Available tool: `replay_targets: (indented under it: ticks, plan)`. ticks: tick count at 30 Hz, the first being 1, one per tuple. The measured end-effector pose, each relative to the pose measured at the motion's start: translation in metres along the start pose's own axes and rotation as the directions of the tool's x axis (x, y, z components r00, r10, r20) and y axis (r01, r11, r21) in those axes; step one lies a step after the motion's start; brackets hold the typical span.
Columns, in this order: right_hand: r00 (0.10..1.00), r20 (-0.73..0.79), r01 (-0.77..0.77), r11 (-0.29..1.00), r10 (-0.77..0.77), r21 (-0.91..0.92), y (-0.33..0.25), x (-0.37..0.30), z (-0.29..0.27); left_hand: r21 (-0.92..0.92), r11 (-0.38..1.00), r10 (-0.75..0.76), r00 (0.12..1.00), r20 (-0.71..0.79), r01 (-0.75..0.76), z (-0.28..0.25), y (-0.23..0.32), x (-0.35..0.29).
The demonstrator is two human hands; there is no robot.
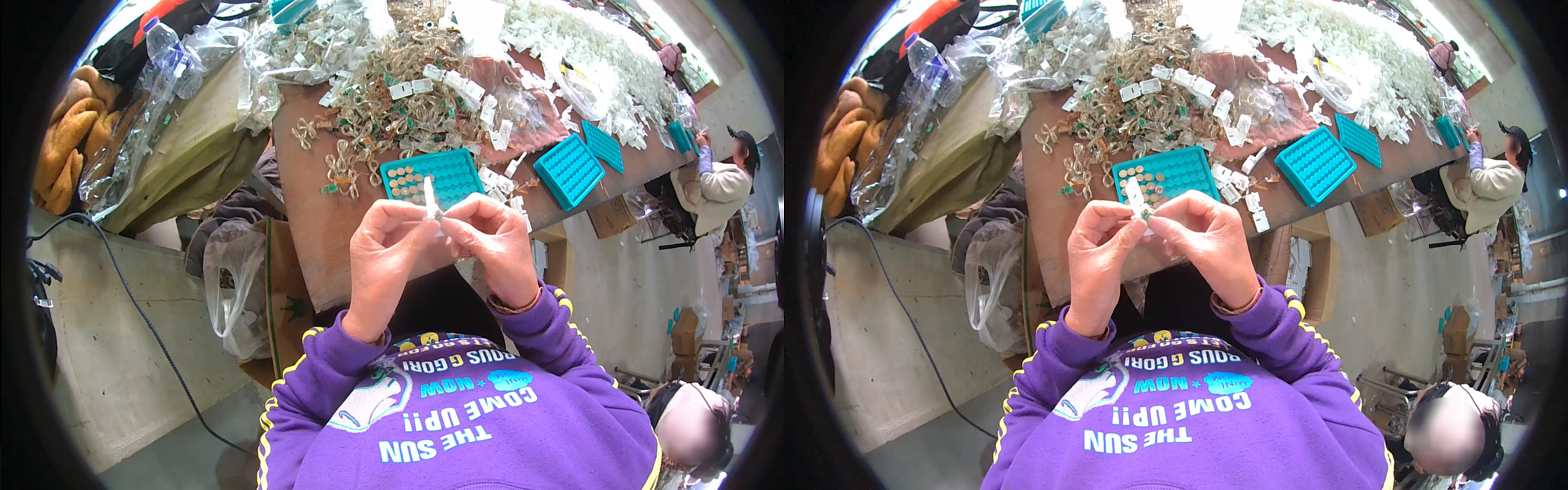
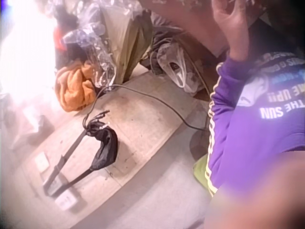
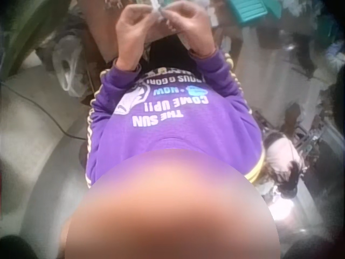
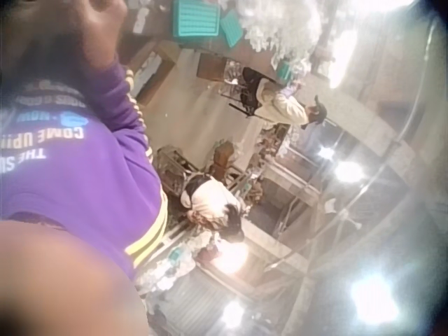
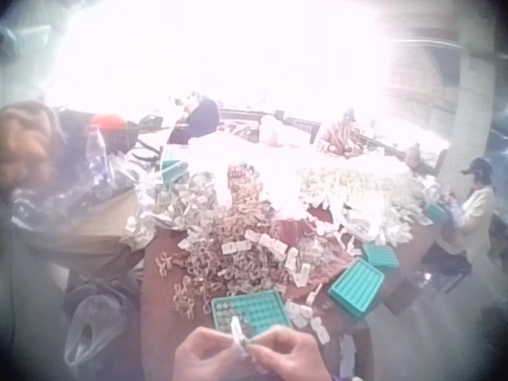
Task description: The person repeatedly picks small white plastic housings and green circuit boards from a pile on the table, inserts the boards into the housings, and places the assembled units into a teal tray. The person also occasionally picks up and sets down a small white device that emits a red light.
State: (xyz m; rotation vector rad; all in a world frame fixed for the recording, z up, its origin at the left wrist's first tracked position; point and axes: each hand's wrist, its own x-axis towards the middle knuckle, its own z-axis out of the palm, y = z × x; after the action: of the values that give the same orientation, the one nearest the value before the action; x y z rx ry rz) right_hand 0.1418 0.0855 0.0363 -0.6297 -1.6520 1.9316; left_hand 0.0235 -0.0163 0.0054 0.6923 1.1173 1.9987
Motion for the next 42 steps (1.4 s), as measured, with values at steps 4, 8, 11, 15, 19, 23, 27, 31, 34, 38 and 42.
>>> replay_targets:
  ticks: [4,8,11,15,19,23,27,31,34,38,42]
  plan:
    - [0.992,0.006,0.123,0.973,-0.124,-0.196,-0.006,-0.003,-0.001,0.015,0.999,-0.032,0.998,0.045,0.031,-0.003,0.006,0.002]
    - [0.992,0.113,-0.048,0.998,0.054,-0.05,-0.018,-0.003,-0.013,-0.105,0.982,-0.14,0.975,0.172,0.159,-0.004,0.013,0.001]
    - [0.955,0.255,-0.177,0.981,0.152,0.078,-0.02,0.001,-0.023,-0.057,0.981,-0.169,0.96,0.222,0.186,-0.002,0.012,0.0]
    - [0.905,0.377,-0.328,0.889,0.198,0.32,-0.004,-0.002,-0.021,-0.129,0.966,-0.168,0.921,0.352,0.226,0.0,0.009,0.002]
    - [0.942,0.247,-0.292,0.915,0.226,0.278,0.003,-0.006,-0.021,-0.116,0.975,-0.157,0.958,0.242,0.189,0.007,0.007,-0.004]
    - [0.986,0.074,-0.158,0.972,0.147,0.175,-0.001,-0.009,-0.02,-0.023,0.996,-0.085,0.996,0.032,0.086,0.014,0.004,-0.007]
    - [0.997,0.065,-0.017,0.984,0.029,-0.178,-0.005,-0.02,-0.018,0.247,0.968,0.037,0.999,-0.016,-0.032,0.01,0.003,-0.008]
    - [0.996,-0.024,0.077,0.938,-0.09,-0.339,0.001,-0.023,-0.008,0.316,0.942,0.124,0.992,-0.028,-0.109,0.01,-0.002,-0.007]
    - [0.963,0.013,0.236,0.815,-0.27,-0.529,-0.002,-0.022,-0.007,0.307,0.941,0.169,0.984,-0.062,-0.142,0.009,-0.004,-0.007]
    - [0.954,0.028,0.259,0.778,-0.297,-0.572,-0.005,-0.017,-0.006,0.324,0.935,0.166,0.985,-0.042,-0.144,0.005,-0.003,-0.007]
    - [0.983,-0.017,0.16,0.898,-0.183,-0.409,-0.001,-0.019,0.003,0.114,0.99,0.091,0.992,-0.084,-0.081,0.004,-0.003,-0.01]
